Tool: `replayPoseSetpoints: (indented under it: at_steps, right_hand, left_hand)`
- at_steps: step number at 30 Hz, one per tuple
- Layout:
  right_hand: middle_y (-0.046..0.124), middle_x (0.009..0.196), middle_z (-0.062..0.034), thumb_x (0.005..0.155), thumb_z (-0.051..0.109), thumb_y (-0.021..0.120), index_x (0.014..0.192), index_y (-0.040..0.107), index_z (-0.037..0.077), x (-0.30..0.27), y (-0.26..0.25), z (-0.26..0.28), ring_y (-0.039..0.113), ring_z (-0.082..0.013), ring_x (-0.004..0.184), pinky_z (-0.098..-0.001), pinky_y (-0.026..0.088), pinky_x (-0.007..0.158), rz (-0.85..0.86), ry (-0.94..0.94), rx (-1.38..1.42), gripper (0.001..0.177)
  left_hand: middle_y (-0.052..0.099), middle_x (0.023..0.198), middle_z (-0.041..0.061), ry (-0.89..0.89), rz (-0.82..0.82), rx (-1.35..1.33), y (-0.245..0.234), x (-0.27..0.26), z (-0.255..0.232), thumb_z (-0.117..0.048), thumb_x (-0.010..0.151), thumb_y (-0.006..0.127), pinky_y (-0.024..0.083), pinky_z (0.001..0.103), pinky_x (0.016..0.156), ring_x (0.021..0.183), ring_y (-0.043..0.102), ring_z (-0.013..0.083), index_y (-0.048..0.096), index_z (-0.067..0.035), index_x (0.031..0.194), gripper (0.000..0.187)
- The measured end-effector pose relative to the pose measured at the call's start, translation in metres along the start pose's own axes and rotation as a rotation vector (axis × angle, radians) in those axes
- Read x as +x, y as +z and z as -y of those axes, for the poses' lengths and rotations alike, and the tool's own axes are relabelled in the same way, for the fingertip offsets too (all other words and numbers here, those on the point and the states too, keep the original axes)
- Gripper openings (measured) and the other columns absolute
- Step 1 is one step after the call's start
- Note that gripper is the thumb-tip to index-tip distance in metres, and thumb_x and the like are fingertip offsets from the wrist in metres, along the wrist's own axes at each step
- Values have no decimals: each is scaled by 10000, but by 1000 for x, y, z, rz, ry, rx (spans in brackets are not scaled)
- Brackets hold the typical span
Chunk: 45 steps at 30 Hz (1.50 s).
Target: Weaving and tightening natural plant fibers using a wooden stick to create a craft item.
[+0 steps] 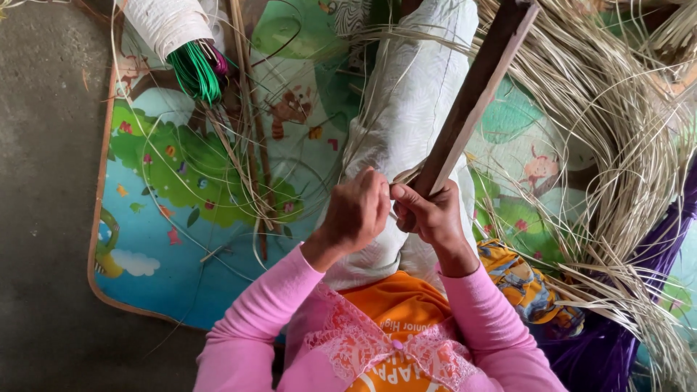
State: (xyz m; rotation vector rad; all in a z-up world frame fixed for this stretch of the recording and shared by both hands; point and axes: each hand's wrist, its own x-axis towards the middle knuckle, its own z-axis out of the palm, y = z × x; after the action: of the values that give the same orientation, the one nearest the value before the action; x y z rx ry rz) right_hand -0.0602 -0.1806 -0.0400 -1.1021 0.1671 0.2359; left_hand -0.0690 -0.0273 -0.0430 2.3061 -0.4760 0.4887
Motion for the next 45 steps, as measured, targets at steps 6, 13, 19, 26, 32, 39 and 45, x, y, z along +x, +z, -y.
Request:
replayPoseSetpoints:
  at_steps: [6, 13, 19, 26, 32, 39, 45]
  right_hand:
    - [469, 501, -186, 873, -131, 677, 911, 618, -152, 1, -7, -9, 523, -215, 404, -364, 451, 295, 24, -51, 51, 73]
    - [433, 399, -151, 945, -11, 681, 861, 634, -114, 6, -10, -22, 416, -171, 282, -309, 417, 286, -19, -115, 48, 141]
    - [392, 360, -137, 947, 71, 717, 771, 603, -64, 23, -27, -19, 395, -170, 253, -310, 414, 275, -113, -131, 66, 250]
    - [472, 447, -125, 996, 131, 706, 833, 594, 28, 25, -10, -19, 436, -148, 315, -277, 372, 262, -188, -191, -41, 222]
    - [443, 456, -82, 1015, 120, 675, 791, 577, 22, 18, -9, -40, 385, -120, 327, -274, 354, 263, -179, -103, -41, 264]
    - [360, 488, -106, 1002, 231, 691, 781, 550, -15, 24, 9, 11, 362, -186, 372, -303, 254, 261, -267, 256, 173, 360]
    - [469, 599, -87, 1004, 200, 692, 834, 589, 11, 54, -30, -1, 478, -183, 481, -279, 384, 419, -344, 35, 328, 275]
  left_hand:
    - [492, 561, 150, -274, 16, -574, 5, -4, -16, -91, 976, 477, 470, 346, 453, 495, 601, 355, 502, -54, 745, 235]
    - [442, 512, 89, -147, 63, -494, -4, 0, -25, -126, 949, 545, 429, 303, 406, 429, 544, 300, 482, -98, 675, 282]
    - [436, 552, 79, 37, 105, -433, 0, -17, -43, -111, 944, 514, 461, 321, 420, 444, 556, 305, 456, -94, 684, 267]
    - [493, 662, 127, -110, 35, 1, -11, 7, -42, -68, 941, 545, 482, 436, 505, 571, 609, 370, 543, -33, 848, 100]
    - [467, 542, 74, -21, -83, -59, 11, 4, -15, -224, 1022, 619, 459, 351, 446, 467, 581, 303, 522, -89, 694, 368]
    - [530, 580, 96, 114, 213, -670, -10, -9, -58, -258, 950, 722, 487, 384, 457, 487, 600, 339, 561, -59, 685, 368]
    - [739, 797, 119, 57, 128, -121, 21, -55, -3, -46, 924, 653, 525, 408, 547, 608, 730, 321, 575, -55, 1090, 183]
